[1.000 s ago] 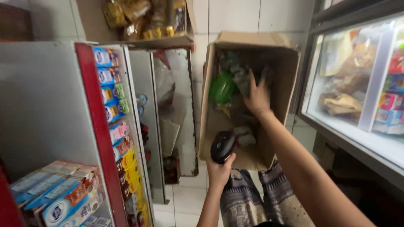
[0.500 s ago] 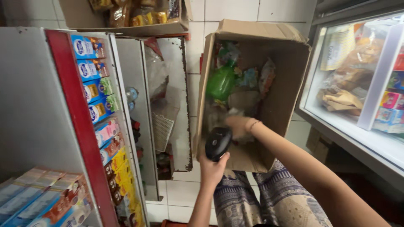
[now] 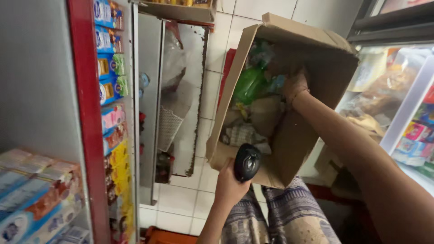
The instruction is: The person repeatedly picks snack packets from a cardboard box on the floor, scans them with a handheld barcode scanner, and places them on a nearby shelf. The process is repeated for multiple items throughout the clip.
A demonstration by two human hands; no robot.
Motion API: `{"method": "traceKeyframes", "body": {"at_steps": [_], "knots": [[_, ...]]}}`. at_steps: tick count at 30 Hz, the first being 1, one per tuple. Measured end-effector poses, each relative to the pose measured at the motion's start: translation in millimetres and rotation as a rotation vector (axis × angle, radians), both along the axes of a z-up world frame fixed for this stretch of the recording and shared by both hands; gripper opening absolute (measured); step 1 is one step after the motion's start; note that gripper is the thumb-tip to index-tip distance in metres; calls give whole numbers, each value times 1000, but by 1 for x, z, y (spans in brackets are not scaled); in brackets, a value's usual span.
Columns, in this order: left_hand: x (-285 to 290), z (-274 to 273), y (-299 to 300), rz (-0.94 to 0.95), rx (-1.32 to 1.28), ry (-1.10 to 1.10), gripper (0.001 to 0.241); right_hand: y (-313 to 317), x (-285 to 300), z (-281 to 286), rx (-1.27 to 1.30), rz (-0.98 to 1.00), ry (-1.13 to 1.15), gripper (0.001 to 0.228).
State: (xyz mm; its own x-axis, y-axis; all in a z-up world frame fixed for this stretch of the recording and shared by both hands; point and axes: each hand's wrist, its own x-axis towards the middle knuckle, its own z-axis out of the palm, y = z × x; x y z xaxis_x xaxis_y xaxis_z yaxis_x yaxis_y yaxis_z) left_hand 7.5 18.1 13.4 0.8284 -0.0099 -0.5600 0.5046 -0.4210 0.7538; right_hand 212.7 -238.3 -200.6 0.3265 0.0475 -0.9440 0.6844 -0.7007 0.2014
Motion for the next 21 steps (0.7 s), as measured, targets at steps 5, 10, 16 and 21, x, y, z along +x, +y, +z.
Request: {"method": "traceKeyframes", "body": {"at_steps": [5, 10, 16, 21], "knots": [[-8, 17, 0, -61, 79, 122, 34, 7, 12, 30, 64, -15, -18, 44], [-20, 27, 3, -43, 124, 151, 33, 11, 8, 46, 183, 4, -132, 39], [-36, 39, 18, -30, 46, -67, 60, 6, -20, 120, 542, 239, -402, 32], [-76, 56, 35, 237, 78, -203, 44, 15, -70, 223, 1136, 27, -642, 30]]}}
